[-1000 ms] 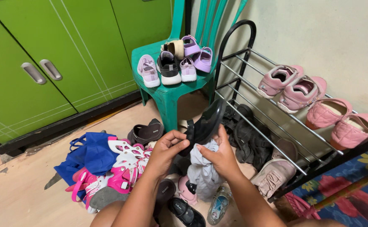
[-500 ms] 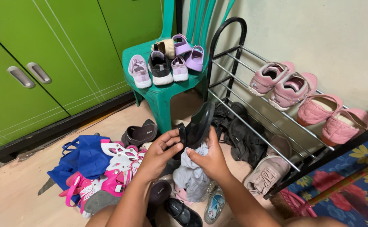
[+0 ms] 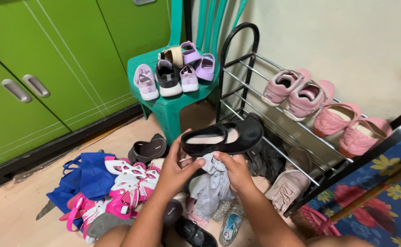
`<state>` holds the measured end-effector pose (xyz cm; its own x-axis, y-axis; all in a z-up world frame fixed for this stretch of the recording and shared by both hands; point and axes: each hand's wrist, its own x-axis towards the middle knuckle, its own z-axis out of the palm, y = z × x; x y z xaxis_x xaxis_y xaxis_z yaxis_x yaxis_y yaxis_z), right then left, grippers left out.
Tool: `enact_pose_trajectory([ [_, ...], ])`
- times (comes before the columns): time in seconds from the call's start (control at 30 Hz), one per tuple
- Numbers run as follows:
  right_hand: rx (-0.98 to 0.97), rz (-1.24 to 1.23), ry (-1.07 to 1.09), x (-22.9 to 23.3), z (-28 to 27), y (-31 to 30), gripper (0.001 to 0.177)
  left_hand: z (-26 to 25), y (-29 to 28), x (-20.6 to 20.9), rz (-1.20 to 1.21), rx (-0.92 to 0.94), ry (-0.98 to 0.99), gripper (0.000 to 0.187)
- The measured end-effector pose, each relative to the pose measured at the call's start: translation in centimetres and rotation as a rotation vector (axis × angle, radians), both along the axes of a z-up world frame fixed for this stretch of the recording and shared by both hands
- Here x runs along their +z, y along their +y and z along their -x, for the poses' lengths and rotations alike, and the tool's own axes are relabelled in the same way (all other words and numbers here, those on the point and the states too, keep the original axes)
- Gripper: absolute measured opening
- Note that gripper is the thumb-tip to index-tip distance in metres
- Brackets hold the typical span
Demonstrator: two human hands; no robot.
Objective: The person sits on the floor and wipes several pairs of shoes with a cloth, including black sandals, sparkly flats, and white sneakers. They place some cleaned shoes on a metal rack and pack others into a blue bag.
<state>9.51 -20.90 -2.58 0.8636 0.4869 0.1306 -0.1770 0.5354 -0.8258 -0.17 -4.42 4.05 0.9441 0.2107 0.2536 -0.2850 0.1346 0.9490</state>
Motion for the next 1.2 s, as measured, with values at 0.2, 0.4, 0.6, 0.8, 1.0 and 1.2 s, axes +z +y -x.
enact_pose_trajectory([
  [0.2, 0.081, -0.035, 0.058, 0.1, -1.7, -1.0, 0.035, -1.6, -0.8, -0.9, -0.02, 0.126, -0.055, 0.077],
  [0.4, -0.152, -0.054, -0.066, 3.0, -1.9, -1.8, 0.028, -4.6, -2.8, -2.3, 0.191, 0.063, -0.122, 0.05],
  [0.6, -0.506, -0.134, 0.025, 4.5, -2.9, -3.9, 0.04, -7.7, -7.9, -1.0, 0.149, 0.105, -0.193, 0.05],
  [0.8, -0.649, -0.398, 0.115, 4.6, -5.2, -8.0, 0.043, -10.9, -16.5, 2.8, 0.212, 0.052, -0.263, 0.05],
  [1.0, -0.579, -0.577, 0.276, 5.2, -6.3, -11.6, 0.036, -11.8, -22.9, 7.6, 0.076, 0.077, -0.344, 0.05],
  [1.2, -0.1, -0.859, 0.432, 5.7, -5.9, -12.2, 0.038, -12.1, -28.4, 10.7, -0.35, 0.162, -0.141, 0.053],
])
